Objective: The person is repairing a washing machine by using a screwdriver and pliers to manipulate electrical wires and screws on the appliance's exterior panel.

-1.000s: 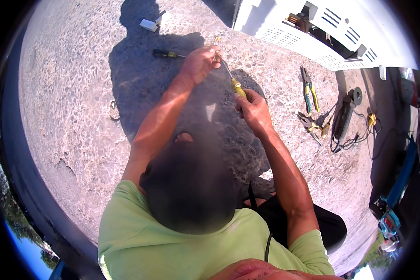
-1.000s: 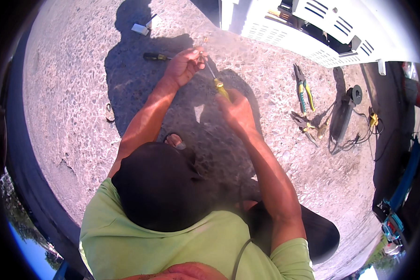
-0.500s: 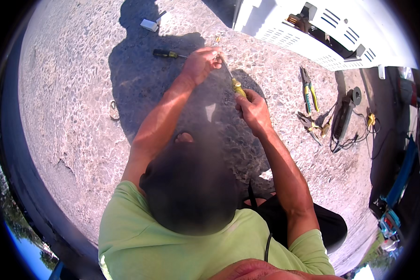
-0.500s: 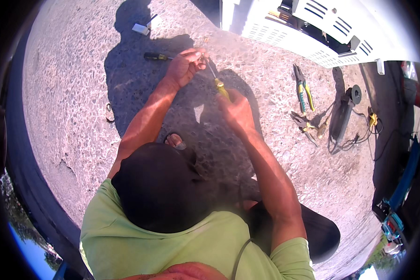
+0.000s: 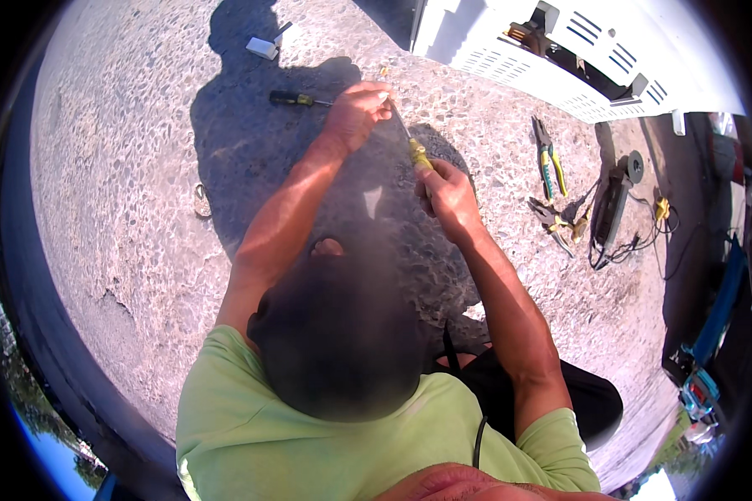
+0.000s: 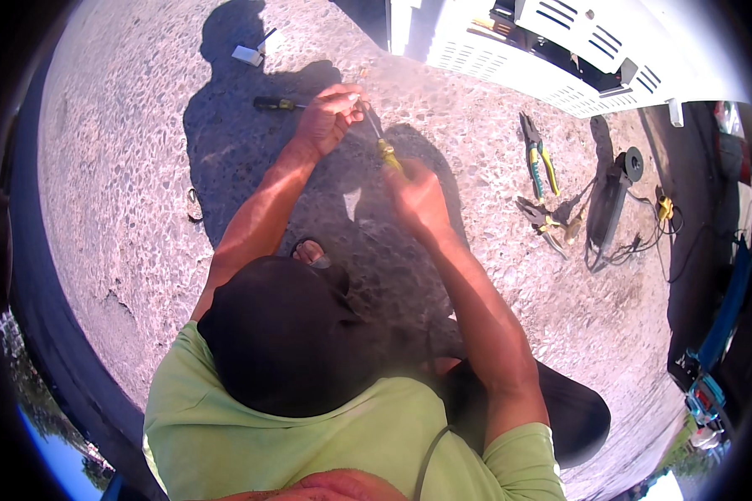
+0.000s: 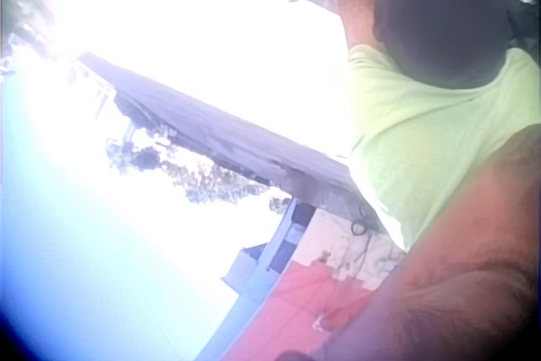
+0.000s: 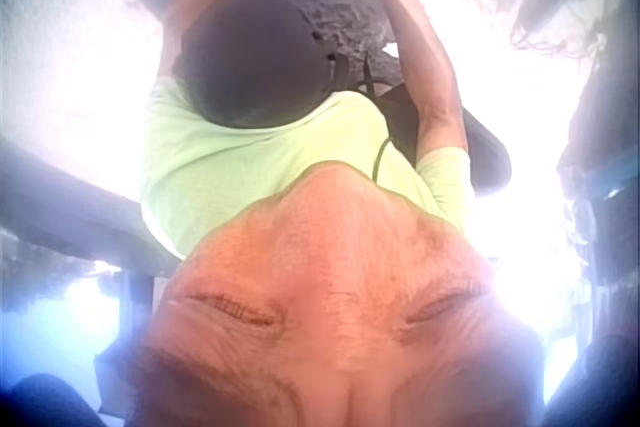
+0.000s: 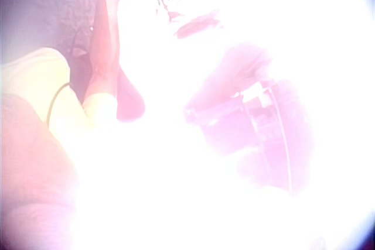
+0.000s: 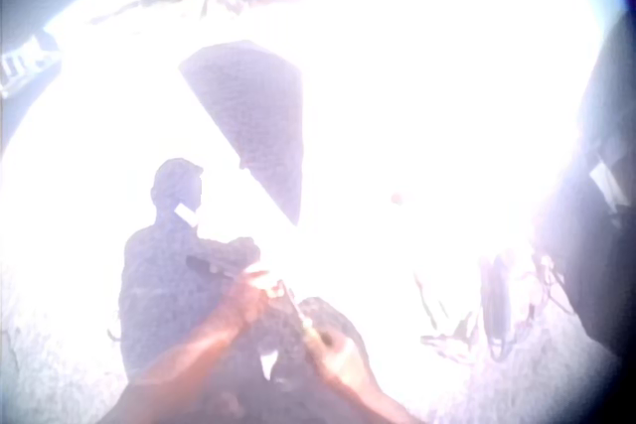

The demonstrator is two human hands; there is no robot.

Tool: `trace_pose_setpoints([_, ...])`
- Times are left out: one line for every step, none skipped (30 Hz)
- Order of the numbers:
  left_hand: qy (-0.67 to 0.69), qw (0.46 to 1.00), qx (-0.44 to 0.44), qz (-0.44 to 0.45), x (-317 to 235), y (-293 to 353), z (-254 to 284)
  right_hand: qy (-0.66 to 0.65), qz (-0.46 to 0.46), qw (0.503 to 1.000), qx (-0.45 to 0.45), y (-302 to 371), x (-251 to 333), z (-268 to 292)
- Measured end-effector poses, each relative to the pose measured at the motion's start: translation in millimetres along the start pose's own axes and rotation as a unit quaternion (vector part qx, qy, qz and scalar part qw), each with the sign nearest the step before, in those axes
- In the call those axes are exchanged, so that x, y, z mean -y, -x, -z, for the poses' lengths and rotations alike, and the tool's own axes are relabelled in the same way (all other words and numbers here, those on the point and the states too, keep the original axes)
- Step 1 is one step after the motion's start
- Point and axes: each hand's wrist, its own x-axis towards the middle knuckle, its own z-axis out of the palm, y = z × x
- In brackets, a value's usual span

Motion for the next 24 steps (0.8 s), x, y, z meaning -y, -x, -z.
trace_pose_setpoints([0.007, 1.000, 0.009, 0.000, 0.6, -1.5, 1.7, -0.080, -0.038, 0.996, 0.026, 0.4, 1.1, 0.8])
trace_pose_setpoints([0.019, 1.000, 0.017, 0.001, 1.3, -2.6, 3.4, -0.159, -0.075, 0.983, 0.053, 1.1, 3.5, 1.9])
trace_pose_setpoints([0.032, 0.999, 0.025, 0.003, 2.1, -3.8, 5.4, -0.236, -0.112, 0.962, 0.078, 2.3, 6.8, 2.7])
trace_pose_setpoints([0.044, 0.999, 0.032, 0.004, 2.7, -5.1, 7.4, -0.264, -0.130, 0.952, 0.080, 3.6, 10.6, 2.6])
trace_pose_setpoints([0.059, 0.997, 0.047, 0.009, 3.3, -6.5, 9.4, -0.291, -0.149, 0.941, 0.082, 5.1, 14.6, 1.7])
trace_pose_setpoints([0.074, 0.995, 0.061, 0.014, 3.2, -7.9, 11.1, -0.318, -0.167, 0.929, 0.085, 5.8, 16.9, 0.5])
trace_pose_setpoints([0.089, 0.993, 0.075, 0.019, 3.3, -9.2, 12.7, -0.277, -0.137, 0.948, 0.076, 6.2, 17.1, -0.7])
trace_pose_setpoints([0.097, 0.992, 0.078, 0.027, 4.5, -11.5, 12.9, -0.234, -0.107, 0.964, 0.066, 6.6, 17.0, -1.8])
trace_pose_setpoints([0.106, 0.990, 0.081, 0.036, 6.7, -13.8, 9.0, -0.191, -0.077, 0.977, 0.056, 6.8, 16.4, -2.2])
trace_pose_setpoints([0.115, 0.989, 0.084, 0.045, 9.0, -16.1, 5.2, -0.174, -0.068, 0.981, 0.047, 4.8, 15.0, -2.7])
trace_pose_setpoints([0.135, 0.986, 0.078, 0.061, 10.2, -18.9, 2.2, -0.158, -0.060, 0.985, 0.038, 0.9, 13.1, -3.2])
trace_pose_setpoints([0.152, 0.983, 0.069, 0.076, 9.6, -21.3, 1.4, -0.143, -0.051, 0.988, 0.031, -2.5, 12.8, -5.3])
trace_pose_setpoints([0.170, 0.979, 0.061, 0.091, 9.1, -24.3, 0.4, -0.139, -0.045, 0.989, 0.024, -5.7, 13.8, -8.7])
trace_pose_setpoints([0.142, 0.984, 0.033, 0.104, 8.3, -28.6, -0.9, -0.135, -0.039, 0.990, 0.016, -9.3, 15.5, -13.1])
trace_pose_setpoints([0.115, 0.986, 0.008, 0.117, 5.4, -34.1, -7.1, -0.131, -0.033, 0.991, 0.006, -13.5, 16.8, -14.5])
trace_pose_setpoints([0.088, 0.987, -0.017, 0.131, 3.2, -39.1, -13.5, -0.137, -0.026, 0.990, 0.001, -17.9, 16.5, -14.4])
trace_pose_setpoints([0.068, 0.989, -0.021, 0.132, 1.5, -44.5, -20.7, -0.143, -0.020, 0.990, -0.003, -22.9, 15.2, -14.2])
trace_pose_setpoints([0.049, 0.990, -0.027, 0.133, -1.3, -49.1, -29.4, -0.148, -0.014, 0.989, -0.007, -28.4, 14.0, -14.2])
trace_pose_setpoints([0.030, 0.990, -0.032, 0.134, -2.1, -53.2, -35.7, -0.158, -0.011, 0.987, -0.019, -35.4, 13.7, -14.0])
trace_pose_setpoints([0.017, 0.991, -0.025, 0.128, -1.3, -59.9, -38.3, -0.169, -0.008, 0.985, -0.031, -43.5, 13.8, -13.6])
trace_pose_setpoints([0.003, 0.992, -0.021, 0.121, -0.2, -69.0, -35.9, -0.179, -0.007, 0.983, -0.041, -50.6, 14.3, -14.7])
trace_pose_setpoints([-0.010, 0.993, -0.018, 0.116, 2.2, -77.7, -32.3, -0.180, -0.013, 0.983, -0.038, -52.9, 21.0, -15.2])
trace_pose_setpoints([0.003, 0.995, -0.007, 0.098, 4.3, -86.6, -28.9, -0.181, -0.019, 0.983, -0.034, -55.3, 29.4, -14.4])
trace_pose_setpoints([0.017, 0.997, 0.007, 0.081, 5.7, -95.4, -29.7, -0.183, -0.025, 0.982, -0.035, -59.2, 34.3, -12.6])
